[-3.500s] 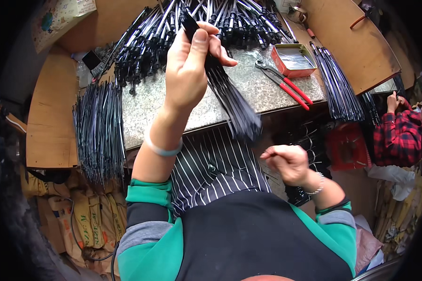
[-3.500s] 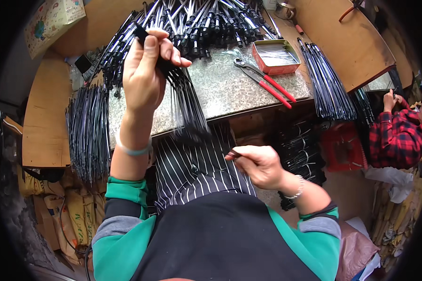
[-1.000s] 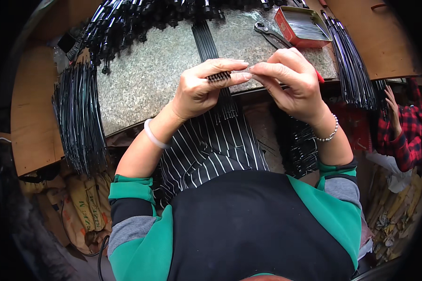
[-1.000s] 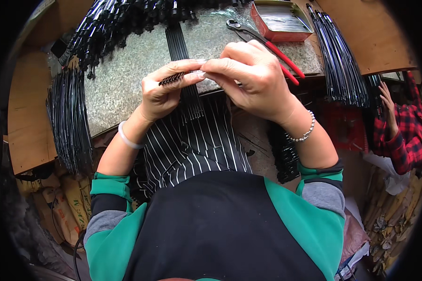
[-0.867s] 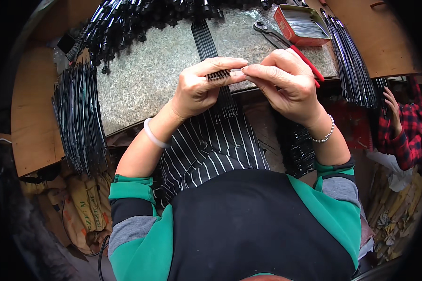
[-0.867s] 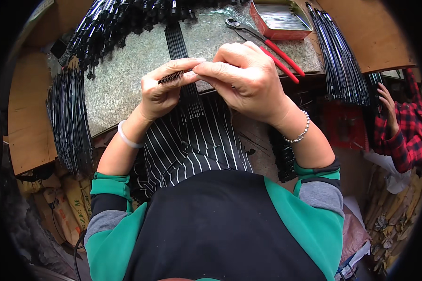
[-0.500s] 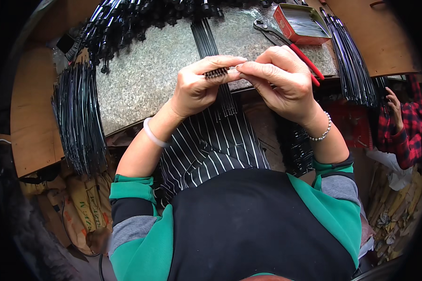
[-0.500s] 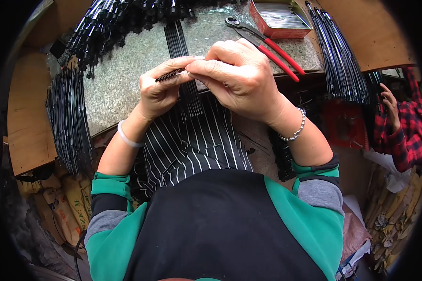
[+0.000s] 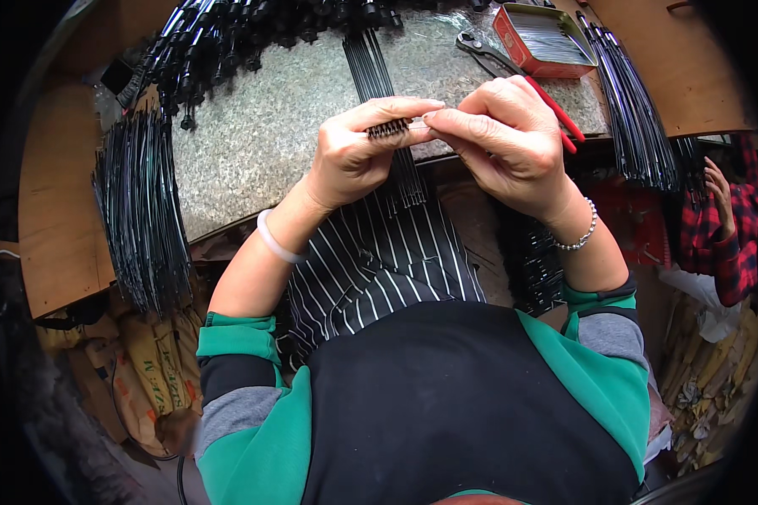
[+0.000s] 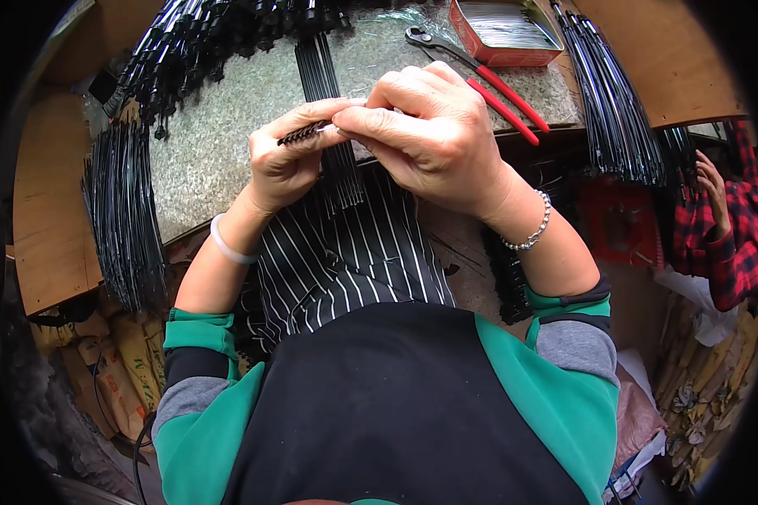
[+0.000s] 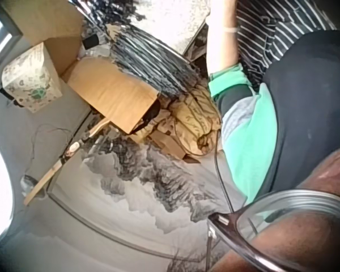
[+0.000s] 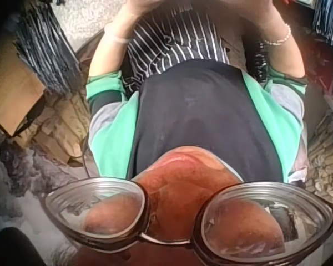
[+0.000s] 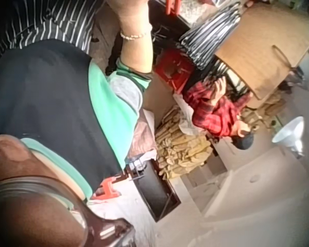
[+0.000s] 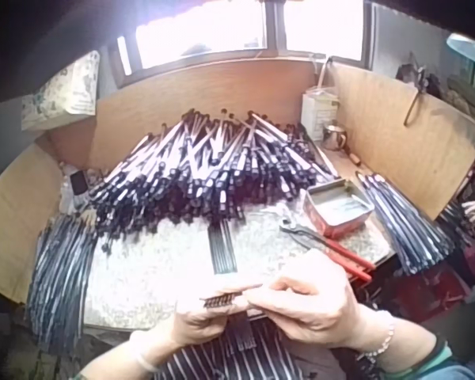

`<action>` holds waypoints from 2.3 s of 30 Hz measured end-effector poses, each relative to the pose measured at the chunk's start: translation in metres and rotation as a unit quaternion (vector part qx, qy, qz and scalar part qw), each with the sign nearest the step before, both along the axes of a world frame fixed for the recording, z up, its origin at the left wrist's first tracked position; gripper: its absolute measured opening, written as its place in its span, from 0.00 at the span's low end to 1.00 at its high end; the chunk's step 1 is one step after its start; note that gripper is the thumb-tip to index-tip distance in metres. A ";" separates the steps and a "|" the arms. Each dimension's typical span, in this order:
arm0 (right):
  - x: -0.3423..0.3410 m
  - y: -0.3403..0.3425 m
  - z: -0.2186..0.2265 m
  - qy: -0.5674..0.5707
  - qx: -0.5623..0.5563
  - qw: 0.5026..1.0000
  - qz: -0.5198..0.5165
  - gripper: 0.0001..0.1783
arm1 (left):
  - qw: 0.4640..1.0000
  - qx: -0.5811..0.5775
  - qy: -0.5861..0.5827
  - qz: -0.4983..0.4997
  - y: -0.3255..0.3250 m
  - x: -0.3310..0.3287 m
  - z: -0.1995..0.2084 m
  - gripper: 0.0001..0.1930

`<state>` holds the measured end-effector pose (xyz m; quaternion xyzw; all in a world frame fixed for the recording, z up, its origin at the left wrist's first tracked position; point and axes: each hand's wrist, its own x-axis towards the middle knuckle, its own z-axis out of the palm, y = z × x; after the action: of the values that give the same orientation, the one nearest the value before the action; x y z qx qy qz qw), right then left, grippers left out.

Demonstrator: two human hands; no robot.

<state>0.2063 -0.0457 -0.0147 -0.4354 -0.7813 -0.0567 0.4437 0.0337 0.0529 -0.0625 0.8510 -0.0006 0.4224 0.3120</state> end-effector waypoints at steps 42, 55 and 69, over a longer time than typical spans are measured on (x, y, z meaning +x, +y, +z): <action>-0.008 0.005 -0.005 0.009 -0.043 0.998 0.053 0.19 | 0.999 0.031 -0.023 0.017 -0.004 0.001 -0.002 0.12; -0.017 0.010 0.002 0.036 -0.067 0.992 0.097 0.19 | 0.998 0.049 0.010 0.025 -0.004 -0.002 -0.001 0.12; 0.069 0.028 0.005 0.042 -0.201 0.967 -0.154 0.08 | 0.950 0.063 0.305 -0.031 0.004 -0.024 -0.003 0.32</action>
<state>0.2749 -0.0174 -0.0100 -0.6323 -0.6809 0.0526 0.3657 0.0099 0.0566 -0.0652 0.9566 0.0412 0.1321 0.2565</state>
